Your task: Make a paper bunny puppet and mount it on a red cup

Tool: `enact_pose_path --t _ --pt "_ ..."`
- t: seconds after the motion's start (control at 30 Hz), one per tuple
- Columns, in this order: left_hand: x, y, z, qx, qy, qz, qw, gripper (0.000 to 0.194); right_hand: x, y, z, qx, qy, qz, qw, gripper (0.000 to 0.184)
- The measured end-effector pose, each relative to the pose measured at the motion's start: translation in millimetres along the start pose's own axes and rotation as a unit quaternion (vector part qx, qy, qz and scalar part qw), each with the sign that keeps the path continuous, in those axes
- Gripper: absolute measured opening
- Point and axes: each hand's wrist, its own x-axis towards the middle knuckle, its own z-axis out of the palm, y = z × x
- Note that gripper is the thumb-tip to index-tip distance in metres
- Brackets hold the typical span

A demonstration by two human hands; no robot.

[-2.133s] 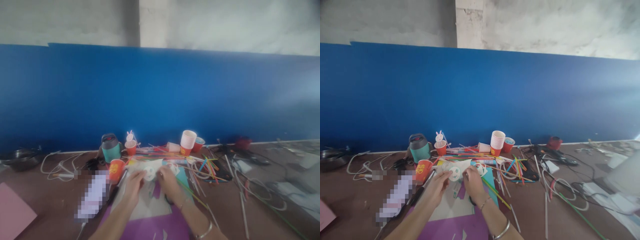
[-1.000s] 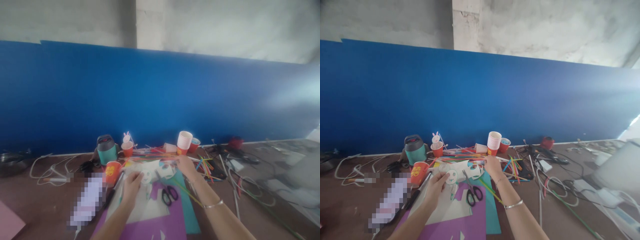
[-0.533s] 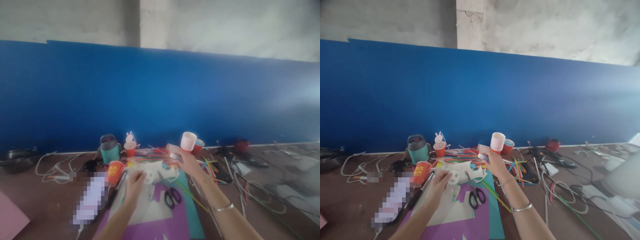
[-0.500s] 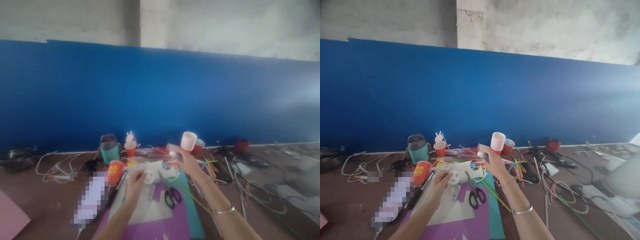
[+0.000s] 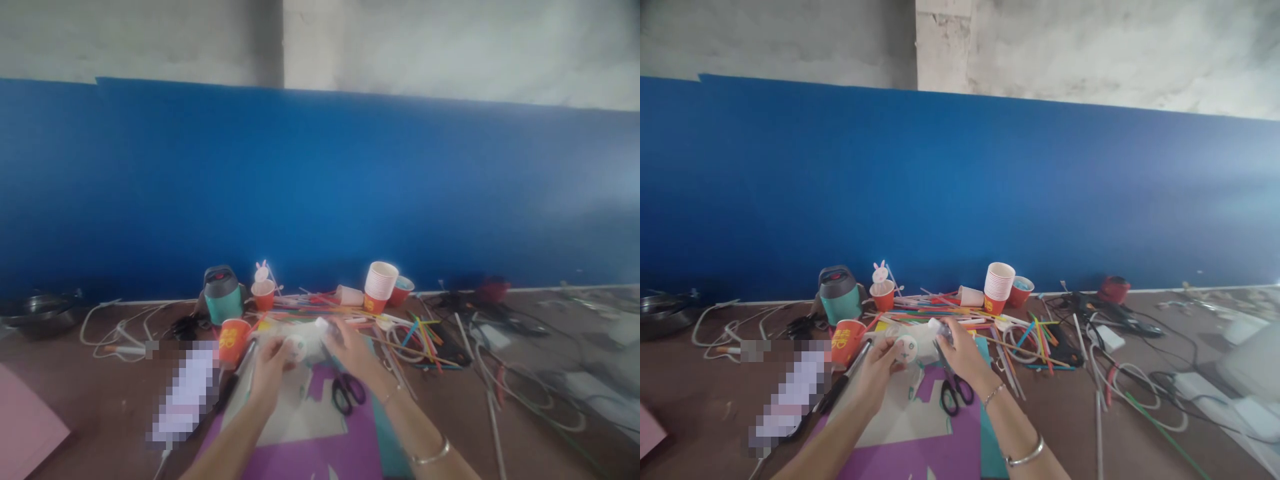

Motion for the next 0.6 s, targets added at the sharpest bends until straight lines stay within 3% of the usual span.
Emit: enact_pose_path --t 0.27,0.47,0.6 --pt "0.5 1.3 0.3 -0.017 0.076 0.034 0.996 0.032 -3.3 -28.2 18.3 -0.127 -0.049 0.128 0.982 0.016" --pt "-0.7 3.7 1.3 0.014 0.115 0.041 0.992 0.039 -7.1 -35.9 47.7 -0.172 -0.075 0.138 0.973 0.021" --pt "-1.5 3.8 0.2 0.038 0.109 0.043 0.992 0.045 -9.4 -33.2 55.2 -0.202 -0.071 0.133 0.968 0.020"
